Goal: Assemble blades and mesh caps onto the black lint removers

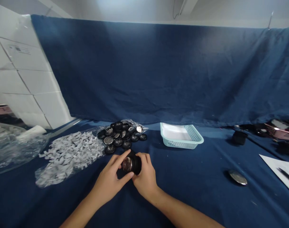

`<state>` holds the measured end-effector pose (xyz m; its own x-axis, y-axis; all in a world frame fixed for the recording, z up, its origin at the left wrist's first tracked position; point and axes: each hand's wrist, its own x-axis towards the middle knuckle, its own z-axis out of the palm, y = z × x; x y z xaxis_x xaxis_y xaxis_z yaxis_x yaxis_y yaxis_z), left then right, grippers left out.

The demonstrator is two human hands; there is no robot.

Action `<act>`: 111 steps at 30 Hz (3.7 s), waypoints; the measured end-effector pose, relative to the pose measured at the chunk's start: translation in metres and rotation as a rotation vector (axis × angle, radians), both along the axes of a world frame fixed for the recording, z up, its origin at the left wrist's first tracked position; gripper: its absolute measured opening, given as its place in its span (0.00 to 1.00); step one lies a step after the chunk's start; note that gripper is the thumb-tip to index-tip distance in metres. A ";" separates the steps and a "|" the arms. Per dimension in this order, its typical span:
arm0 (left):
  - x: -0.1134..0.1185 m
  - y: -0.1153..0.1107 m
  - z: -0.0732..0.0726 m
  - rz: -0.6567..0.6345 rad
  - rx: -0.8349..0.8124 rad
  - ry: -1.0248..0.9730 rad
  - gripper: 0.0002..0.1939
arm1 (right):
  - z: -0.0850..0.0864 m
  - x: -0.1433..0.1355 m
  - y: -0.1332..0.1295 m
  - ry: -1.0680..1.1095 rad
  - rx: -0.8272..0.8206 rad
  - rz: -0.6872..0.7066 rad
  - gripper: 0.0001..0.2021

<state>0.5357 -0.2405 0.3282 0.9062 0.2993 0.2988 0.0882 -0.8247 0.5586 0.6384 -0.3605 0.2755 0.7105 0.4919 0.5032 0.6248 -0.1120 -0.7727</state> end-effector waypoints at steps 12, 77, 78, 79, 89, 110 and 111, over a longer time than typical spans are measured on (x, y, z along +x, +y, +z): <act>0.000 0.001 0.002 0.008 0.184 0.057 0.35 | -0.003 -0.001 -0.002 -0.029 -0.015 0.008 0.32; -0.013 0.000 0.022 -0.243 0.168 -0.089 0.16 | -0.001 0.007 -0.003 0.346 0.310 0.357 0.31; -0.013 0.000 0.022 -0.214 0.164 -0.084 0.17 | -0.001 0.007 -0.004 0.337 0.306 0.350 0.31; -0.012 0.001 0.022 -0.183 0.164 -0.088 0.19 | -0.001 0.006 -0.004 0.331 0.300 0.343 0.30; -0.013 -0.002 0.019 -0.049 0.158 -0.231 0.24 | 0.000 0.003 -0.002 0.344 0.267 0.279 0.29; -0.004 -0.005 -0.001 0.007 0.201 -0.174 0.24 | 0.002 -0.004 -0.012 -0.486 0.081 -0.063 0.29; -0.004 -0.005 -0.001 0.037 0.226 -0.175 0.23 | 0.002 -0.004 -0.012 -0.525 0.080 -0.061 0.30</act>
